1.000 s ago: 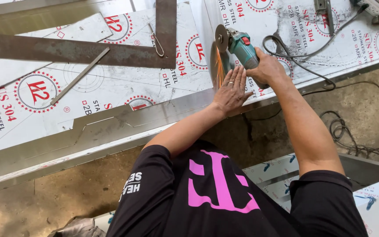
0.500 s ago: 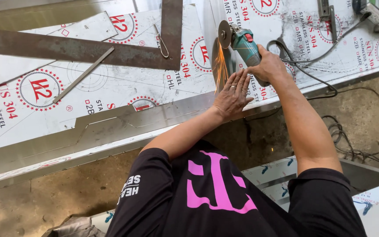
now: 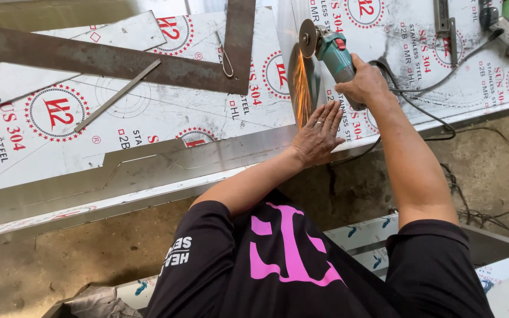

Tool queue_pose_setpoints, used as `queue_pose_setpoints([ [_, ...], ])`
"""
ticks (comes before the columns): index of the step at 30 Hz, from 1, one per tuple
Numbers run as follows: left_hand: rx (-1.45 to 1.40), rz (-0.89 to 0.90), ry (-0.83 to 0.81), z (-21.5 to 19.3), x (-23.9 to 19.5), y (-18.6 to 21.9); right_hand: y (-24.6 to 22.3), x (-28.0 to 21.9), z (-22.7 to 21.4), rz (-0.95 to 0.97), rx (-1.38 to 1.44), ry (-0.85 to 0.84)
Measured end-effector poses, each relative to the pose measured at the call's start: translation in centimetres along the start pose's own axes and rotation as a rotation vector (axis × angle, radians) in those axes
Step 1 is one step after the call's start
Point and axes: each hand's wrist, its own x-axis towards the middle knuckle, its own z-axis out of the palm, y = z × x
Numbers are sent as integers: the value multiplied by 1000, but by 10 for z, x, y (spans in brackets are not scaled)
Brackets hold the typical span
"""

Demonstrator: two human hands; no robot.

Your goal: Cutting a stainless steel sheet using an angle grinder.

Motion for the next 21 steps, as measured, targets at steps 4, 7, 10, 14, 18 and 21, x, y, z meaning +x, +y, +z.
queue_pose_setpoints([
  [4,36,26,-2,0,1,1,2,11,2,-1,-1,-1],
  [7,43,44,1,3,1,2,2,16,3,-6,-11,0],
  [10,37,67,4,4,1,2,-2,18,-1,-2,-5,-5],
  [14,4,78,9,3,2,1,-11,19,-9,7,12,-17],
  [18,-19,81,10,2,2,3,-10,29,-8,18,2,-16],
  [21,-21,82,10,4,1,3,-7,39,-4,8,-12,-4],
])
